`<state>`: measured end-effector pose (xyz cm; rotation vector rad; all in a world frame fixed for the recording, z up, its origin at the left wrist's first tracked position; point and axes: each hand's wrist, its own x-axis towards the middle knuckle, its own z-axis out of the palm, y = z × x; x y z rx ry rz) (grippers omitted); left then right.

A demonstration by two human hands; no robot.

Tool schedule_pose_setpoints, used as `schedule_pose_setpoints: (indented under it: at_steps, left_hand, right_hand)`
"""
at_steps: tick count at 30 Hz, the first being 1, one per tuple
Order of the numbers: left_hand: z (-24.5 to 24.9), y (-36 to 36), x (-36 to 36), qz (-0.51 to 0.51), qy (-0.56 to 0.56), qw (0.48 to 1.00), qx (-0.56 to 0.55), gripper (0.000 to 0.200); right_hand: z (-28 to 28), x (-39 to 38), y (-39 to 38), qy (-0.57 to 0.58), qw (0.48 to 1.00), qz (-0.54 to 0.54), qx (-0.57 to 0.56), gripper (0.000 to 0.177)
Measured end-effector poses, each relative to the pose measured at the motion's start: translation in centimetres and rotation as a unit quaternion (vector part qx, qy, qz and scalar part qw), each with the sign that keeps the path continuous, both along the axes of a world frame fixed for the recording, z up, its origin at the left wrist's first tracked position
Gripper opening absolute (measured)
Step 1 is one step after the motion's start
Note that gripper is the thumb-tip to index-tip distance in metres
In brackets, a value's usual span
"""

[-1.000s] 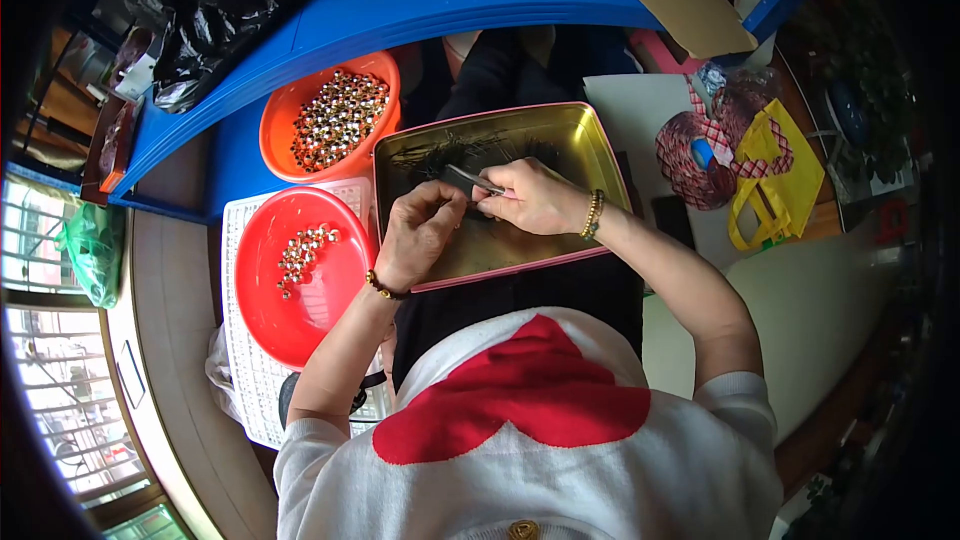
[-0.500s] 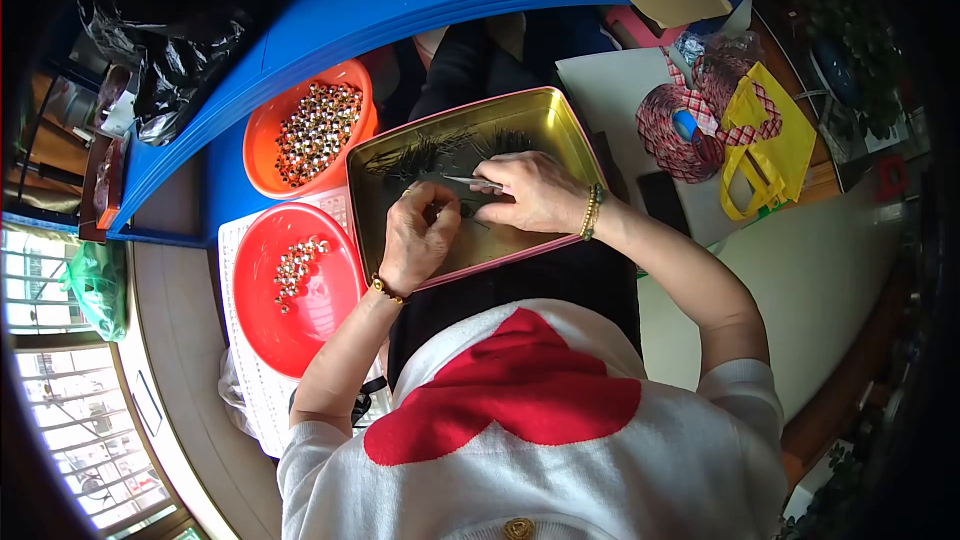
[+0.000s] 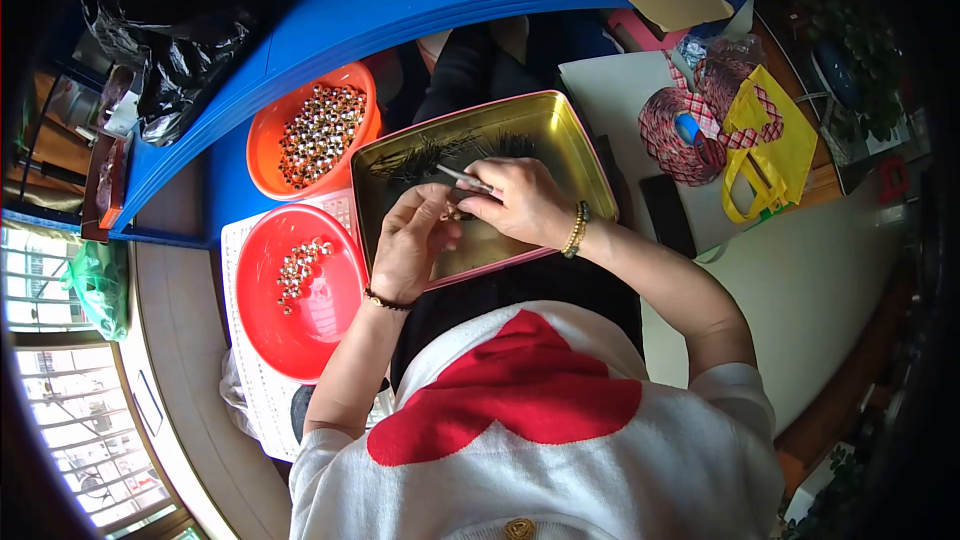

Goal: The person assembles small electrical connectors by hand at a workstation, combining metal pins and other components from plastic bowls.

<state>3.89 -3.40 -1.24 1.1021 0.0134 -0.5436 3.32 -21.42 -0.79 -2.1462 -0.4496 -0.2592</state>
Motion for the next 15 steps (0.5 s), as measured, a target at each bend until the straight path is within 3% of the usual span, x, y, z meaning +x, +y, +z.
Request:
schedule_pose_setpoints:
  at_steps: [4,9,15]
  left_hand:
    - [0.7,0.1,-0.2,0.030,0.056,0.996,-0.063,0.019]
    - [-1.5,1.2,-0.2,0.000,0.036,0.996,-0.077,0.021]
    - [-0.5,0.6,-0.8,0.021,0.085,0.992,-0.090,0.020]
  right_hand:
    - [-0.1,-0.4,0.2,0.055,0.991,0.000,0.122,0.018]
    - [0.4,-0.7,0.5,0.059,0.995,0.008,0.082,0.019]
    - [0.5,-0.8,0.8,0.020,0.999,0.012,0.032,0.018]
